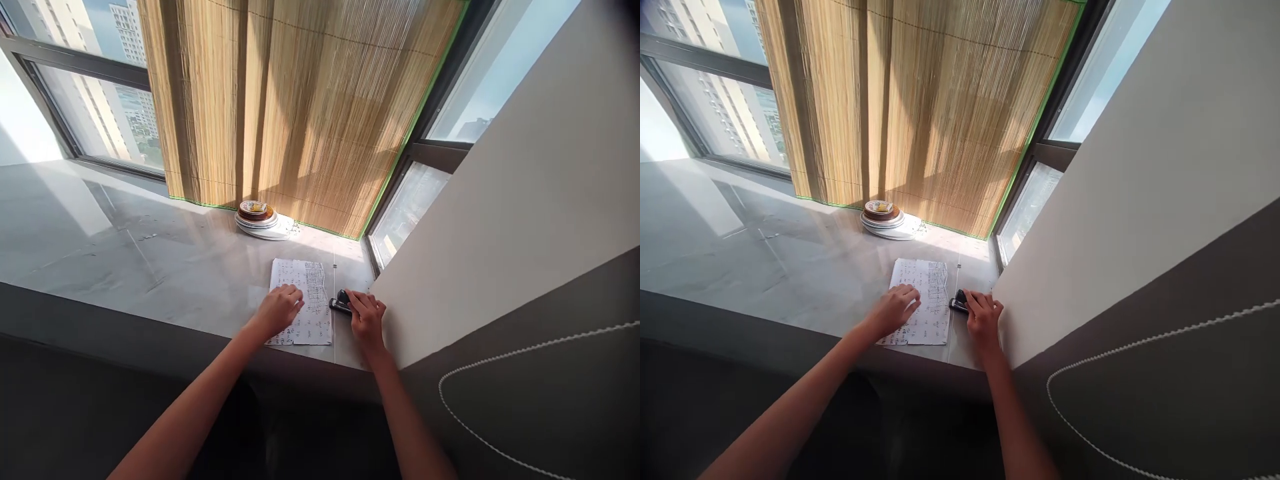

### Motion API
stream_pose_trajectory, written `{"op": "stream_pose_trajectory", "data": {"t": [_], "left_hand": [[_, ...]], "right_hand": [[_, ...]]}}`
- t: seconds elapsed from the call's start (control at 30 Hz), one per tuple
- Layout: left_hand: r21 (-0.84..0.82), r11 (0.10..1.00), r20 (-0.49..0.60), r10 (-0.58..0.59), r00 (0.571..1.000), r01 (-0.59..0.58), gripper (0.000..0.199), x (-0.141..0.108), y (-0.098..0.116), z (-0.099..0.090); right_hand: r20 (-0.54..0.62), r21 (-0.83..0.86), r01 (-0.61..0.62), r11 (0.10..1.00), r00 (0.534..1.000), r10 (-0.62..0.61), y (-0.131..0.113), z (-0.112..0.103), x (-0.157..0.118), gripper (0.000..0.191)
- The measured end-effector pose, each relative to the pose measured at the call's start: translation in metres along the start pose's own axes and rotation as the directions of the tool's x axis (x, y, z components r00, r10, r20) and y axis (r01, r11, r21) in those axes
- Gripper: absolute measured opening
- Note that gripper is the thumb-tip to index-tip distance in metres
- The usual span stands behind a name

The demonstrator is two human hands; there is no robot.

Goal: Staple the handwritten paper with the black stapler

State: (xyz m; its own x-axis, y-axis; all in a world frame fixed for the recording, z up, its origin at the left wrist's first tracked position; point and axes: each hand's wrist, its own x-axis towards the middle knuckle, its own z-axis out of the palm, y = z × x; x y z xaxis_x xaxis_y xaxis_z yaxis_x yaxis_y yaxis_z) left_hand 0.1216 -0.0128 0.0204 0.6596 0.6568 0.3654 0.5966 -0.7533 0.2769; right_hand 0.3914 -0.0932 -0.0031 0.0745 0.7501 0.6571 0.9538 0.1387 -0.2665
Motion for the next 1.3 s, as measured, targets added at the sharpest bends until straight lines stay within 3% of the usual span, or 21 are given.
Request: {"op": "stream_pose_trajectory", "data": {"t": [0.13,0.27,0.37,0.5,0.6,1.0,1.3], "left_hand": [[0.008,0.999,0.087,0.051,0.995,-0.052,0.046,-0.011,0.036,0.028],[-0.013,0.999,0.112,0.031,0.993,-0.03,0.053,-0.019,0.037,0.039],[-0.02,1.0,0.117,0.026,0.993,-0.024,0.049,-0.02,0.032,0.039],[-0.038,0.999,0.128,0.035,0.991,-0.03,0.048,-0.018,0.035,0.036],[-0.038,0.998,0.163,0.061,0.985,-0.055,0.047,-0.018,0.037,0.033],[-0.078,0.99,0.139,0.124,0.983,-0.114,0.047,-0.018,0.037,0.033],[-0.079,0.991,0.135,0.117,0.984,-0.107,0.046,-0.02,0.036,0.034]], "right_hand": [[0.007,0.004,0.002,1.0,1.0,-0.002,0.001,0.003,-0.003,0.038],[0.008,0.012,-0.009,1.0,1.0,0.009,0.003,0.003,-0.004,0.044],[0.021,0.077,0.003,0.997,1.0,-0.004,0.003,0.001,-0.004,0.045],[0.104,0.257,0.095,0.962,0.987,-0.125,-0.001,-0.002,-0.002,0.043],[0.107,0.295,0.125,0.947,0.981,-0.163,-0.006,-0.003,0.0,0.043],[0.26,0.085,0.231,0.969,0.934,-0.246,-0.018,-0.005,0.003,0.056],[0.254,0.087,0.217,0.972,0.939,-0.232,-0.019,-0.005,0.002,0.059]]}}
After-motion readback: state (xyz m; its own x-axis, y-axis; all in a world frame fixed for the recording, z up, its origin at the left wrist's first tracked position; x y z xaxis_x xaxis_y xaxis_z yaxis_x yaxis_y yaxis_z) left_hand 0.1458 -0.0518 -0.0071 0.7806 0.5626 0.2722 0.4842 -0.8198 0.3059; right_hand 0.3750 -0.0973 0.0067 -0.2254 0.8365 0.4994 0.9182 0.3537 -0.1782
